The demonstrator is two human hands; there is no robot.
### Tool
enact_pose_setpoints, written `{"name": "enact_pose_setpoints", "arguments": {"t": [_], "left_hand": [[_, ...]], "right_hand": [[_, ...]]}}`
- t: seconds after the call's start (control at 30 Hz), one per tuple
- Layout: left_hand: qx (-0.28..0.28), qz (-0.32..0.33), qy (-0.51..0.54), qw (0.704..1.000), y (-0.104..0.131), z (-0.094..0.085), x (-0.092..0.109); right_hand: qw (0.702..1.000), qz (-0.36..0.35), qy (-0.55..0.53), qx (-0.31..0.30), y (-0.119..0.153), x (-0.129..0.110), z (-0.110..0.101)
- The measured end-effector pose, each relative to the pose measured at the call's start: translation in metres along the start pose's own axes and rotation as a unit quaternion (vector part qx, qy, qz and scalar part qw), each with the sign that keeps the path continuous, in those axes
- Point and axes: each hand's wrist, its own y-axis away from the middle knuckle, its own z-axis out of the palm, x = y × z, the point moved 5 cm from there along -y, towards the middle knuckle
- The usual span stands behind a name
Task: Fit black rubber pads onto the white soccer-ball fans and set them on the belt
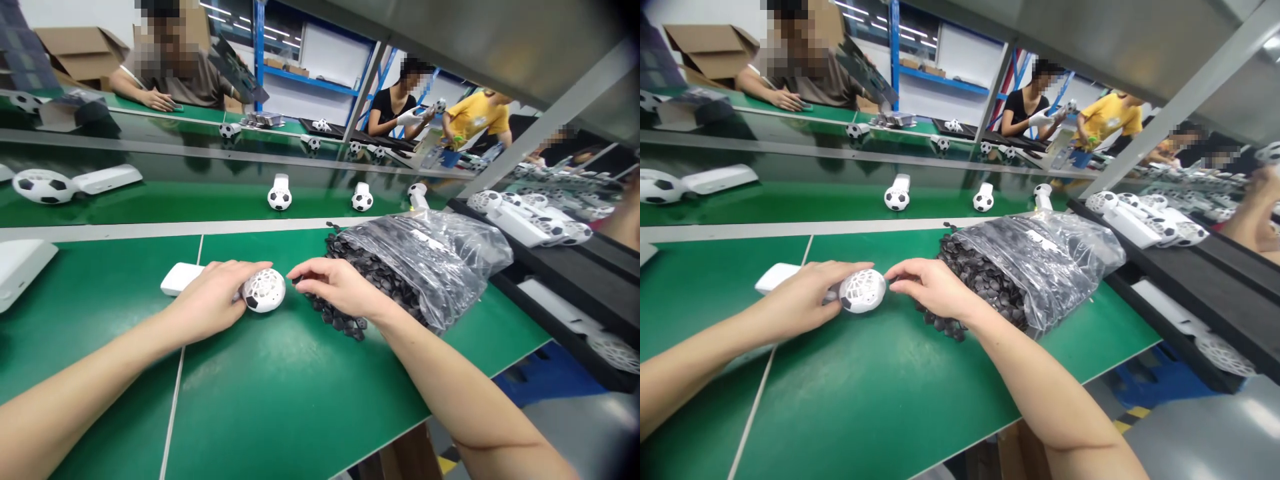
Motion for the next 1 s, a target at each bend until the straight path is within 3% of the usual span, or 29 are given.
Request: {"name": "enact_pose_setpoints", "arguments": {"t": [0.17, 0.37, 0.53, 0.67, 0.9, 1.0], "left_hand": [[-0.007, -0.009, 0.005, 1.0, 0.003, 0.001, 0.002], [-0.019, -0.014, 0.013, 1.0, 0.006, -0.003, 0.007], [-0.019, -0.013, 0.03, 0.999, 0.006, -0.003, 0.008], [-0.003, -0.024, 0.043, 0.999, 0.004, -0.001, 0.01], [0.014, -0.025, 0.057, 0.998, 0.005, 0.001, 0.016], [0.01, -0.022, 0.067, 0.997, 0.006, 0.001, 0.017]], "right_hand": [[0.981, -0.153, 0.105, 0.049, 0.004, -0.02, 0.008], [0.977, -0.167, 0.111, 0.068, 0.007, -0.021, 0.015], [0.955, -0.254, 0.147, 0.032, 0.008, -0.027, 0.021], [0.94, -0.299, 0.156, 0.043, 0.01, -0.031, 0.029], [0.982, -0.168, 0.005, 0.086, 0.001, -0.016, 0.03], [0.992, -0.086, -0.066, 0.07, -0.005, -0.004, 0.031]]}}
